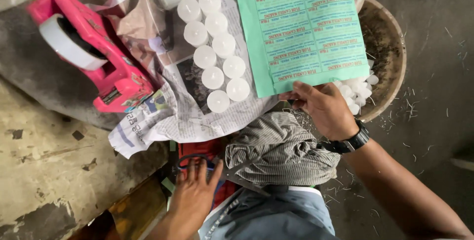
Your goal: The person sits at a cluttered table and uses scissors to cut a large sheet of light green paper printed with text into smaller rectangular pieces. They hold the paper with one hand and cut along the printed lines with the other, occasionally adjusting the paper's position.
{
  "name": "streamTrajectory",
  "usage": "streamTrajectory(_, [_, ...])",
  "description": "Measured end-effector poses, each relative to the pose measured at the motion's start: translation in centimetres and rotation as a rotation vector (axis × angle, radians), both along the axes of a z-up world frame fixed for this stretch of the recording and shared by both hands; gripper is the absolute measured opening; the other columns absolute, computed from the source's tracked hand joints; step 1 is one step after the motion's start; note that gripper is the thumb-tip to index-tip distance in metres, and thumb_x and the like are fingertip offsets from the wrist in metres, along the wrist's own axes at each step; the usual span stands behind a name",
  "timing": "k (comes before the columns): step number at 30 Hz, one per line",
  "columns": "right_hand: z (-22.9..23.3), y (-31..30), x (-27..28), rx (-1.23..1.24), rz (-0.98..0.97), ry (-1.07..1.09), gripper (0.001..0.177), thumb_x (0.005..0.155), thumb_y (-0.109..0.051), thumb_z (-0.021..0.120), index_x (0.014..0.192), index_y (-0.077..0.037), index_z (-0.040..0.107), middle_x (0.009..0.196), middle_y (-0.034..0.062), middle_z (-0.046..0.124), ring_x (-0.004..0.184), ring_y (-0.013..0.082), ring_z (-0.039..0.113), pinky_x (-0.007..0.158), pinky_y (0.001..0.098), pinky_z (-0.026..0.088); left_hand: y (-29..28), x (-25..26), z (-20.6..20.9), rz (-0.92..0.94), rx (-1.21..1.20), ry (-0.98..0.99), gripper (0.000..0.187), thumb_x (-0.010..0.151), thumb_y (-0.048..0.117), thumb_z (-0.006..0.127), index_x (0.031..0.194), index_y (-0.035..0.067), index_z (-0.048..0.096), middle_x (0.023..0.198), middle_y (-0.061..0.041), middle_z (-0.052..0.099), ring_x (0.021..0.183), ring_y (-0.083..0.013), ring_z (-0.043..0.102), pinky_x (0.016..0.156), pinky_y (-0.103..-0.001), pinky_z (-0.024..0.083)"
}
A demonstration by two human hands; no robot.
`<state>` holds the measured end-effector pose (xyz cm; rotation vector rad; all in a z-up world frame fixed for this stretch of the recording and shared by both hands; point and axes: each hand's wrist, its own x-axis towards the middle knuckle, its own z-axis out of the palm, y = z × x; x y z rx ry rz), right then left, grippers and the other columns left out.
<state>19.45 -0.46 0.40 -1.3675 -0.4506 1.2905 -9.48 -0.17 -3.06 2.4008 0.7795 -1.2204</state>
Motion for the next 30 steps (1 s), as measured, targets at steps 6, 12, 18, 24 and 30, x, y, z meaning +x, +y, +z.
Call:
streamTrajectory(6, [0.6,0.1,-0.2,-0.015,0.005,0.0,0.022,0.08,-0.021,0.056,0.081,-0.001,0.063,0.082,0.0159,0.066,0.079,0.022,0.064,0.066,0.0292,0.044,0.3,4.5,-0.9,0.14,0.207,-0.365,0.068,0.073,0.005,0.045,0.135,0.012,0.017,0.128,-0.028,0.026,0.109,-0.0471,0.034,0.076,-0.052,0.044])
streamTrajectory(12, [0.1,-0.1,0.0,0.034,0.035,-0.009,0.022,0.078,-0.023,0.059,0.077,-0.002,0.065,0.082,0.017,0.066,0.075,0.0202,0.063,0.064,0.0265,0.045,-2.3,2.8,-6.2,0.008,0.446,-0.321,0.06,0.076,0.016,0.035,0.134,0.014,0.02,0.114,-0.021,0.044,0.103,-0.0462,0.044,0.078,-0.055,0.04])
streamTrajectory(18, [-0.6,-0.2,0.0,0.106,0.008,0.037,0.02,0.081,-0.018,0.058,0.069,-0.002,0.061,0.081,0.0189,0.065,0.074,0.0238,0.063,0.062,0.0264,0.046,-1.8,-5.6,-2.5,-0.132,0.824,-0.35,0.052,0.068,0.019,0.04,0.121,0.02,0.04,0.104,-0.024,0.052,0.085,-0.0389,0.057,0.053,-0.043,0.046])
streamTrajectory(24, [-0.1,0.0,-0.3,0.072,-0.009,0.009,0.024,0.082,-0.016,0.056,0.065,-0.001,0.058,0.08,0.0193,0.064,0.077,0.0257,0.064,0.063,0.0284,0.045,1.4,-8.0,-1.6,0.569,-0.723,-0.474,0.078,0.07,0.044,0.067,0.131,0.015,0.027,0.132,-0.005,0.039,0.115,-0.0132,0.044,0.093,-0.024,0.033])
streamTrajectory(30, [0.4,0.1,-0.1,-0.002,-0.059,0.055,0.018,0.082,-0.013,0.053,0.081,0.004,0.058,0.083,0.0196,0.064,0.08,0.0265,0.065,0.07,0.0322,0.051,1.2,0.6,-4.8,0.799,-1.971,-0.431,0.059,0.082,0.036,0.056,0.116,-0.009,0.038,0.107,-0.022,0.055,0.091,-0.0283,0.06,0.056,-0.024,0.052])
